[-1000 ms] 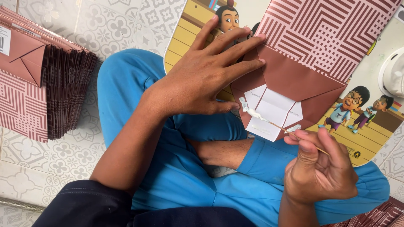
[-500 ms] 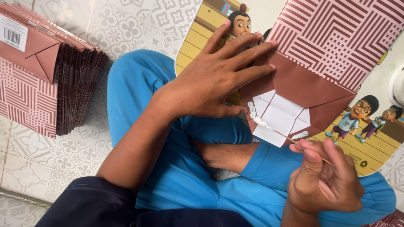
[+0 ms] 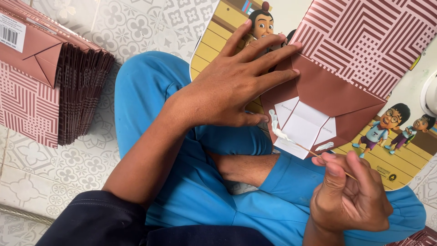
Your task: Folding and gluing the bottom of a patterned paper bag using a small applicator stick and white glue.
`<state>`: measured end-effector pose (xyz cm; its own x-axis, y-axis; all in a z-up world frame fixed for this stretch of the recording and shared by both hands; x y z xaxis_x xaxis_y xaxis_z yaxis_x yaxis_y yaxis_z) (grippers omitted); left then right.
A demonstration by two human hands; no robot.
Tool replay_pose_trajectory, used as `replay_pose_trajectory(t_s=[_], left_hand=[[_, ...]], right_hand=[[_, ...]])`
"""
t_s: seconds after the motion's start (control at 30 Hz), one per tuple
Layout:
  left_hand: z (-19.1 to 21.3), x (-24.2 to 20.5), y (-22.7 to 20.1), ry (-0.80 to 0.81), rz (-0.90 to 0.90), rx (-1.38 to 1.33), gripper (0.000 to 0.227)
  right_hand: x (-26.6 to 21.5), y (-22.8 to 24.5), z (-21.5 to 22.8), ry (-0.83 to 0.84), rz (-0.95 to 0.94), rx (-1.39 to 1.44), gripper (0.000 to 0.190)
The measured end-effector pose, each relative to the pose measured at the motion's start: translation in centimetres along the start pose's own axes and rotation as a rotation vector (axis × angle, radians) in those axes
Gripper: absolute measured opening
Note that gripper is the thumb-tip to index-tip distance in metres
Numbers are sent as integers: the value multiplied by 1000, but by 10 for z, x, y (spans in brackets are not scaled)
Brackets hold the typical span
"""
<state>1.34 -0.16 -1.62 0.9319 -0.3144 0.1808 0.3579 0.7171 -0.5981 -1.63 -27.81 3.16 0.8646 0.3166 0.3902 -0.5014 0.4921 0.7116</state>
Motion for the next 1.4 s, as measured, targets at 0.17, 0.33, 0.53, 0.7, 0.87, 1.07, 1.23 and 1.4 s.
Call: replay_pose_trajectory(t_s=[0.17,0.33,0.53,0.7,0.87,1.07,1.23,1.4], left_hand=[[-1,0,-1,-9,3,-4,105],[-2,0,0,-9,3,-4,104],[-2,0,0,-15,7,-12,105],[-1,0,0,-19,3,-12,105],[-2,-1,0,-20,-2,-6,103],[-2,0,0,-28,-10,-12,101],[-2,0,0,-29,-11,-11,103],[-4,0,1,-30,-14,4,105]], right_hand=[[-3,0,3,-22,-18,3,26],[-2,2,3,-13,4,-16,25],[1,4,-3,25,24,-45,25],[2,-1,-3,-12,-8,-11,25],[-3,-1,1,-46,-27,22,26],[2,4,-5,-3,-18,-11,24],[6,2,-9,18,-5,-19,24],[5,-3,-12,-40,-21,46,25]])
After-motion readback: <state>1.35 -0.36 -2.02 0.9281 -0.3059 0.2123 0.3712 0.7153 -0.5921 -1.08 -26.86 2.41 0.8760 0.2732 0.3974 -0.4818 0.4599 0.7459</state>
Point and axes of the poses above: each hand's wrist, its own x-axis towards the middle knuckle, its own z-axis out of the back of the hand, y = z × x, the point moved 2 cm from there along x, towards the middle knuckle, and after that the axes turned 1 degree about -x, right-handed, at the moved point
